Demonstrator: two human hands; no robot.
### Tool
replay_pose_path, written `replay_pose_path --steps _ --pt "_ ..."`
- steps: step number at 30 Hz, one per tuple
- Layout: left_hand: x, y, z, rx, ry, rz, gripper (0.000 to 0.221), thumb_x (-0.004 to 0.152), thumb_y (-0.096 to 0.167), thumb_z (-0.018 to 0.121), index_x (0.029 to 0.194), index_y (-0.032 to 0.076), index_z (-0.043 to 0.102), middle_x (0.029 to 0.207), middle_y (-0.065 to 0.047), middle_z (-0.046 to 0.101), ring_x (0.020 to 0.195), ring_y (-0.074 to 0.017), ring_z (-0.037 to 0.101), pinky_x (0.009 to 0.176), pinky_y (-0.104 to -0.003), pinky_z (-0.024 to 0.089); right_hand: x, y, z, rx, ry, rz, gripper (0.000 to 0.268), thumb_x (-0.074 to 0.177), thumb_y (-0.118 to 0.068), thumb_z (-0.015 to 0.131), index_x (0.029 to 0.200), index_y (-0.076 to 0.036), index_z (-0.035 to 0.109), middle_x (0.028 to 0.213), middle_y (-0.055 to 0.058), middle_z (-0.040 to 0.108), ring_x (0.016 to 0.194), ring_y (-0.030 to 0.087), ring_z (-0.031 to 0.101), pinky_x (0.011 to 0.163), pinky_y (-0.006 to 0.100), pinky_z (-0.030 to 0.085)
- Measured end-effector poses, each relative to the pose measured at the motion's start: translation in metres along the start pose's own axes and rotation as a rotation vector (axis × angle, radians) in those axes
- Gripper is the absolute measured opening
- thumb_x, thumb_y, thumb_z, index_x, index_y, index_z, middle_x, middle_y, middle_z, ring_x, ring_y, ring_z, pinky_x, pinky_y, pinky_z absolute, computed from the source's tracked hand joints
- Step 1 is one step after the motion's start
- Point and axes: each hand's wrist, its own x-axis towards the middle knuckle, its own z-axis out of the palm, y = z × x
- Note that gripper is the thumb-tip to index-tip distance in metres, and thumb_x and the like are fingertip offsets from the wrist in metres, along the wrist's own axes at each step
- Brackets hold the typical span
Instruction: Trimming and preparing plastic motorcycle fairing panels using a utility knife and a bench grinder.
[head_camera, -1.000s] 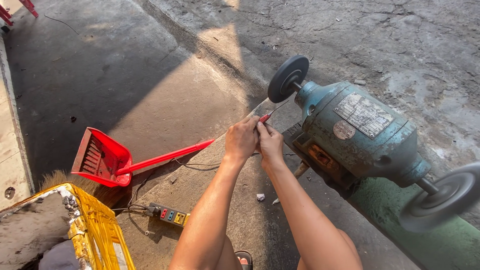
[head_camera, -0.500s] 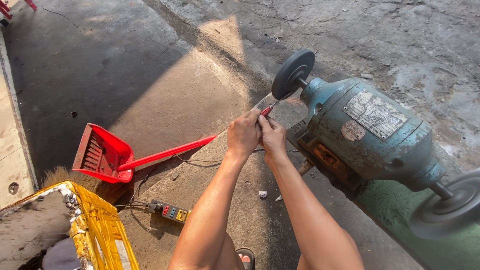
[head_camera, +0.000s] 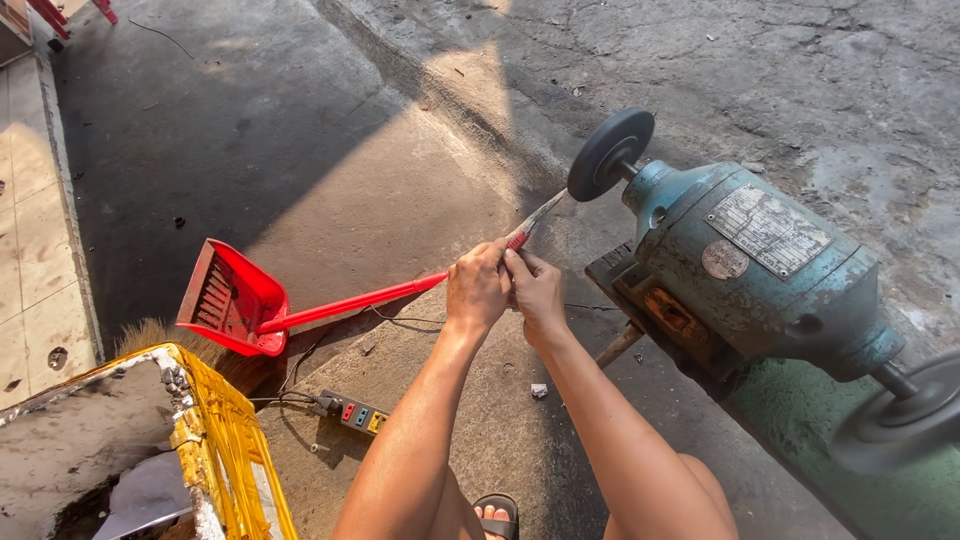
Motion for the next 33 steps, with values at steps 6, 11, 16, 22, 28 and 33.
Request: replay_pose_path --steps 6,11,16,22,28,33 --pt "0.000 -0.012 0.015 0.072 -0.127 0.038 0.022 0.093 0.027 0.057 0.109 0.027 0.072 0.094 -0.002 0.073 0.092 -0.0293 0.074 0.076 -0.047 0.062 0.003 0.025 -0.017 -0.015 0.106 0.035 0.026 0.095 -0.026 0.070 0.112 -0.008 0.077 0.071 0.002 0.065 0.056 0.016 0.069 0.055 0.034 0.063" --pt "0.022 0.010 0.041 0.079 -0.047 0.055 0.022 0.096 0.029 0.054 0.107 0.024 0.072 0.089 -0.006 0.072 0.085 -0.0351 0.074 0.072 -0.052 0.062 0.035 0.013 -0.037 0.038 0.138 0.002 0.028 0.095 -0.026 0.070 0.115 -0.007 0.075 0.073 0.007 0.070 0.058 0.019 0.071 0.054 0.036 0.064" --pt "0.040 0.028 0.053 0.097 -0.032 0.026 0.024 0.098 0.030 0.049 0.107 0.023 0.071 0.088 -0.006 0.072 0.081 -0.0362 0.074 0.072 -0.052 0.062 0.061 0.005 -0.049 0.040 0.156 -0.031 0.031 0.094 -0.027 0.071 0.119 -0.009 0.075 0.075 0.009 0.073 0.060 0.022 0.074 0.054 0.036 0.064" --pt "0.046 0.030 0.056 0.085 0.005 0.044 0.025 0.098 0.026 0.048 0.108 0.022 0.071 0.090 -0.008 0.072 0.079 -0.0387 0.074 0.068 -0.054 0.062 0.070 0.005 -0.050 0.052 0.163 -0.062 0.031 0.094 -0.026 0.072 0.120 -0.009 0.075 0.075 0.011 0.074 0.059 0.021 0.074 0.053 0.037 0.064" --pt "0.039 0.023 0.045 0.070 0.027 0.065 0.023 0.098 0.023 0.049 0.106 0.019 0.070 0.090 -0.010 0.072 0.081 -0.0396 0.074 0.066 -0.055 0.061 0.058 0.006 -0.040 0.014 0.145 -0.059 0.031 0.095 -0.028 0.071 0.121 -0.011 0.075 0.077 0.007 0.073 0.062 0.017 0.072 0.057 0.035 0.064" --pt "0.027 0.018 0.028 0.051 0.024 0.033 0.025 0.096 0.022 0.050 0.110 0.021 0.070 0.098 -0.009 0.073 0.086 -0.0391 0.073 0.071 -0.055 0.061 0.038 0.004 -0.023 0.017 0.108 -0.048 0.028 0.093 -0.027 0.072 0.117 -0.012 0.077 0.075 0.007 0.072 0.061 0.016 0.070 0.056 0.034 0.063"
